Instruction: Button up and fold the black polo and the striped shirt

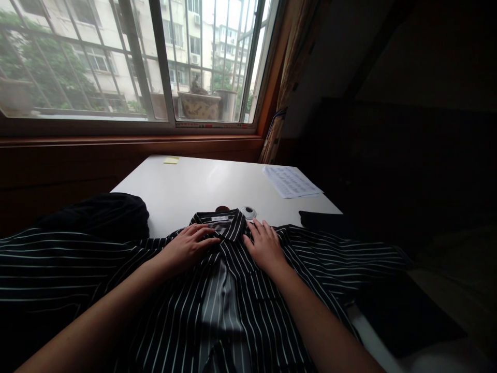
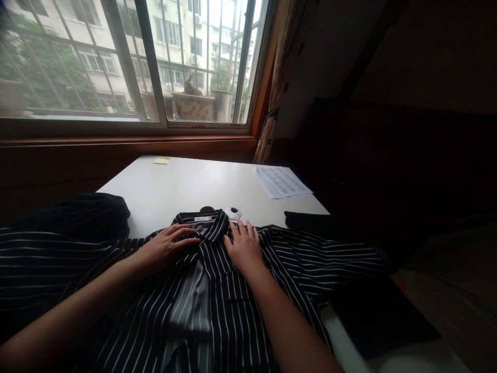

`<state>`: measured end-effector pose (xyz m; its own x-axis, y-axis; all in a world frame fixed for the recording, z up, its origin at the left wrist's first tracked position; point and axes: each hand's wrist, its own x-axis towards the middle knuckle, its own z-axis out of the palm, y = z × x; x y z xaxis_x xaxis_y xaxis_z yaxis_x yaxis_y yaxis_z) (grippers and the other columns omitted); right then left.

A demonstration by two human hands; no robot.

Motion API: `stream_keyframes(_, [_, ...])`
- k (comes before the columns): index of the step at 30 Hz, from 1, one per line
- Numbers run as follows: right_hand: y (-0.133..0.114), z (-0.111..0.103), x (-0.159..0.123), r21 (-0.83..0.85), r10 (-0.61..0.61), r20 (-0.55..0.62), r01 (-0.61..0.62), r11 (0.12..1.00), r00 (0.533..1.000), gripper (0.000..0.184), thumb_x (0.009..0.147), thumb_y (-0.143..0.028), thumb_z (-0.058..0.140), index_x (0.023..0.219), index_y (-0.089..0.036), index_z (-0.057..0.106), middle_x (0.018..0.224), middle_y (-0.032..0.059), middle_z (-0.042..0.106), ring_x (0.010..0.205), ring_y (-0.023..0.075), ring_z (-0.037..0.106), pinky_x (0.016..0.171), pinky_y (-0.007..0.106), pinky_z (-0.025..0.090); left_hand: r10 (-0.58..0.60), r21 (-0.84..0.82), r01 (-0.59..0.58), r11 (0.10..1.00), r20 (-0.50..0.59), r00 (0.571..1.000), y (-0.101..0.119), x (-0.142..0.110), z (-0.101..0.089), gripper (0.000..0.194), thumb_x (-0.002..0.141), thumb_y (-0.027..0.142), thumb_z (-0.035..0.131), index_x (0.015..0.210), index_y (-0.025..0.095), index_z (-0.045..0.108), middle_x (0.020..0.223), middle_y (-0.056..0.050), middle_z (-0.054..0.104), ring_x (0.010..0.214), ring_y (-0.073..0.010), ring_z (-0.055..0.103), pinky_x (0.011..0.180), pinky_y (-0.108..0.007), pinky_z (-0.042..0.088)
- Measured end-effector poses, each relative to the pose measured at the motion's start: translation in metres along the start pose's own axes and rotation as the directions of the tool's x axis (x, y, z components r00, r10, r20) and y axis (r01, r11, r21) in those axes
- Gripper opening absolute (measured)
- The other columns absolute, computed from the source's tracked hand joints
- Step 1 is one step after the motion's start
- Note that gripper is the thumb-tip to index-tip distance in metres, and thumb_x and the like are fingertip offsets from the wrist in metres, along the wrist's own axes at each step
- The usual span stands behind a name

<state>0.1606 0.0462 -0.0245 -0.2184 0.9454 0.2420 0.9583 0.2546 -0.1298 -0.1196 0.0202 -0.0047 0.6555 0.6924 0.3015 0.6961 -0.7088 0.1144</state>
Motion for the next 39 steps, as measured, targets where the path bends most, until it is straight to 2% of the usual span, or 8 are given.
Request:
stream_keyframes(9, [-0.001, -0.002, 0.0, 0.002, -0.003, 0.001, 0.003, 1.0, 1.0, 0.052, 0.097, -0.043, 0.043, 0.144, -0.022, 0.047, 0.155, 0.0074, 0.039, 0.143, 0.0311, 0.028, 0.116, 0.051, 0.021, -0.045, -0.009, 0.045, 0.999, -0.046, 0.998, 0.011, 0.002, 0.003, 0.054, 0.093, 0.009, 0.05, 0.141, 0.034, 0.048, 0.142, -0.007, 0.05, 0.134, -0.0315, 0.042, 0.108, -0.055, 0.042])
stream_keyframes(22, [-0.001, -0.002, 0.0, -0.002, -0.003, -0.008, 0.003, 1.0, 1.0, 0.051, 0.097, -0.043, 0.043, 0.143, -0.022, 0.048, 0.154, 0.0071, 0.04, 0.142, 0.0317, 0.03, 0.116, 0.05, 0.021, -0.085, 0.017, 0.085, 0.996, -0.023, 0.996, 0.015, 0.004, 0.001, 0.043, 0.098, 0.019, 0.047, 0.139, 0.033, 0.05, 0.139, -0.007, 0.05, 0.132, -0.0311, 0.041, 0.107, -0.053, 0.041])
stream_keyframes(39, [-0.001, -0.002, 0.0, -0.028, -0.002, -0.006, 0.002, 1.0, 1.0, 0.051, 0.098, -0.043, 0.043, 0.144, -0.022, 0.048, 0.154, 0.0062, 0.04, 0.142, 0.0313, 0.03, 0.116, 0.048, 0.021, -0.094, 0.04, 0.096, 0.995, -0.041, 0.995, 0.015, 0.004, 0.005, 0.041, 0.099, 0.022, 0.048, 0.138, 0.033, 0.052, 0.138, -0.005, 0.051, 0.132, -0.0296, 0.042, 0.11, -0.053, 0.038])
